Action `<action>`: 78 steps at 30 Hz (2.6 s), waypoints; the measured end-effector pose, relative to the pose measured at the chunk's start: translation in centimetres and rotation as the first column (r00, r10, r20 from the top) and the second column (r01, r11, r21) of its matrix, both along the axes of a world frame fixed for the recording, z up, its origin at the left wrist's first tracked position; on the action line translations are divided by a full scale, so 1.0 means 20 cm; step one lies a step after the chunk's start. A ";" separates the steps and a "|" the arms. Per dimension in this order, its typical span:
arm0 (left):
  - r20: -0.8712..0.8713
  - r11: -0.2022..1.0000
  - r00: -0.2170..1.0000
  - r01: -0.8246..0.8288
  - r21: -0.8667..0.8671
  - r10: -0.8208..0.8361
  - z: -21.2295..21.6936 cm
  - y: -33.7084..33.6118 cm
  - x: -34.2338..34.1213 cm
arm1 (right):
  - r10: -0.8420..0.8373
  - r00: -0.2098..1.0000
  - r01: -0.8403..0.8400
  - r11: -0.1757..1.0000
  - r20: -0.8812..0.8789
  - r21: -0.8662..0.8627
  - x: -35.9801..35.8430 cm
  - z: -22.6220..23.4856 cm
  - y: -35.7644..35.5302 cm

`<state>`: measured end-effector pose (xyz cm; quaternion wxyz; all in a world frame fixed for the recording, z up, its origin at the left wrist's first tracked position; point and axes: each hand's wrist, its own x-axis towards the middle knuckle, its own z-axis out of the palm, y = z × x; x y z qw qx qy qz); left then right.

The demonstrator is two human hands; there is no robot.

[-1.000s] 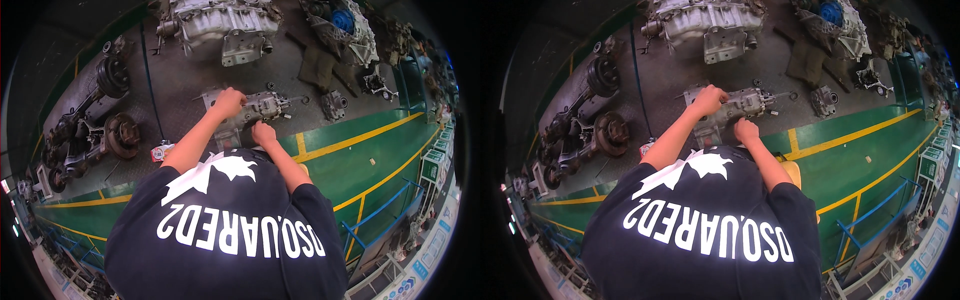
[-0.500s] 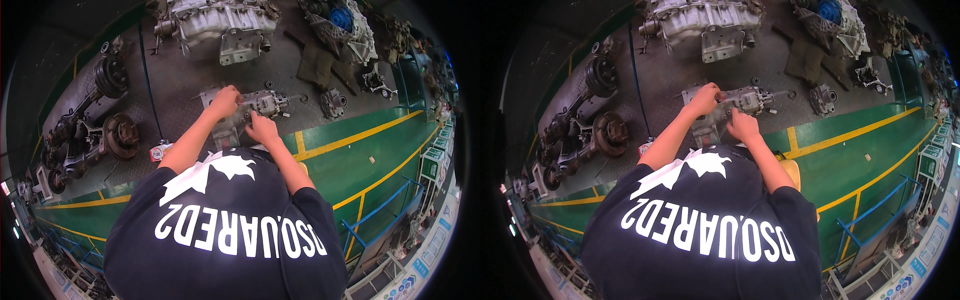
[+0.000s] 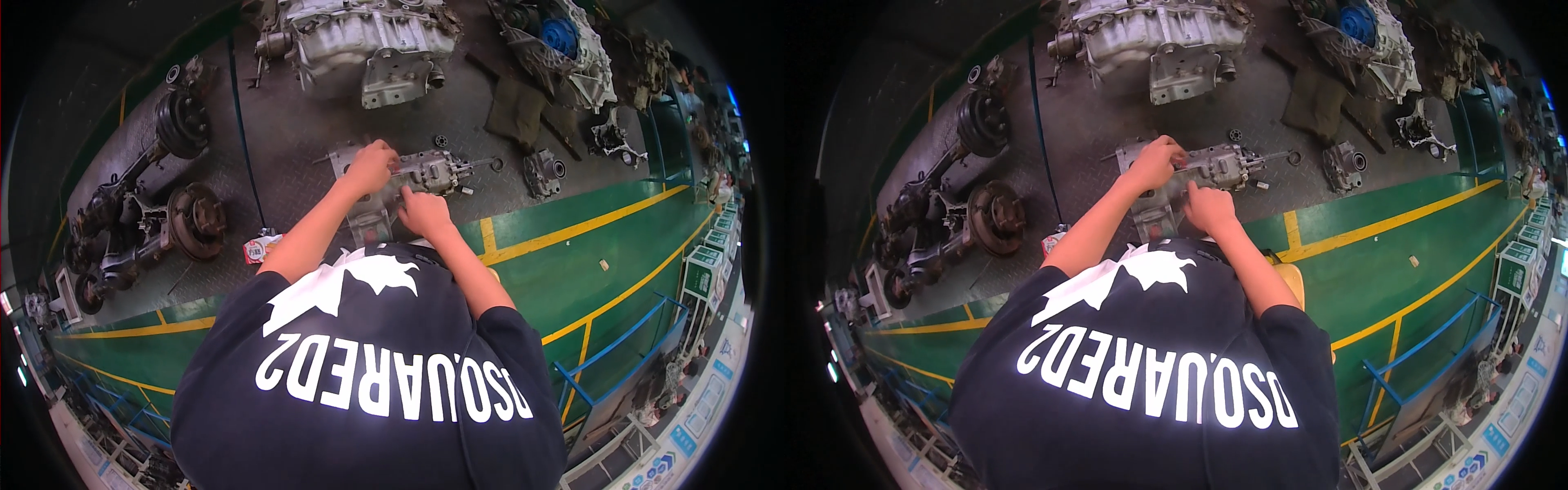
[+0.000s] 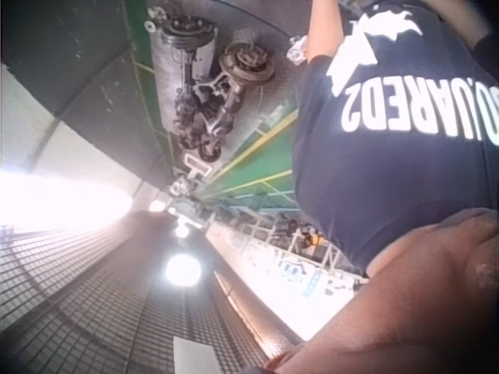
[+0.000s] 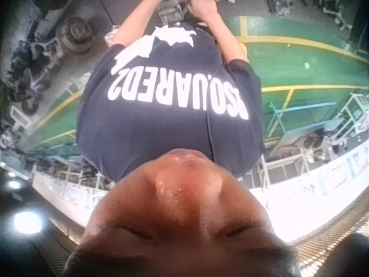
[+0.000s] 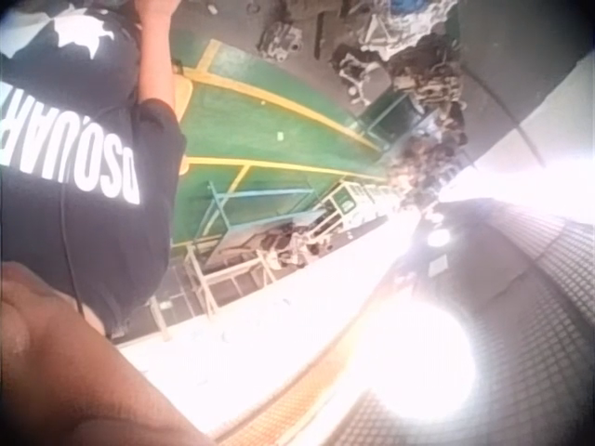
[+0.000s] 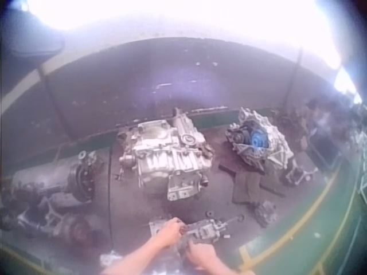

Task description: The person reassembles internal transmission components by hand, sliding gears and a synchronizer onto the main shaft before inserting the assembly into the gearbox housing.

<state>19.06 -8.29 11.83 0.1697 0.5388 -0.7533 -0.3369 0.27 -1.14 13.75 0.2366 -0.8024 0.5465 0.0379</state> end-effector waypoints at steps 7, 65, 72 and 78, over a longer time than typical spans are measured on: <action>0.125 1.000 0.992 -0.001 -0.021 0.004 0.03 0.00 -0.01 | 0.043 0.999 -0.046 0.970 0.018 0.240 -0.03 -0.08 0.02; 0.097 0.997 0.992 -0.077 0.000 0.077 0.00 0.00 -0.03 | 0.171 0.978 -0.188 0.971 -0.121 -0.146 0.04 -0.08 0.00; 0.106 0.999 0.994 0.017 0.032 -0.021 0.04 0.00 -0.01 | -0.054 0.993 0.051 0.998 -0.105 -0.031 0.08 -0.09 0.02; 0.018 0.993 0.993 -0.114 -0.033 0.114 0.02 0.00 -0.02 | 0.115 0.980 -0.137 0.982 -0.163 -0.130 0.05 -0.10 0.01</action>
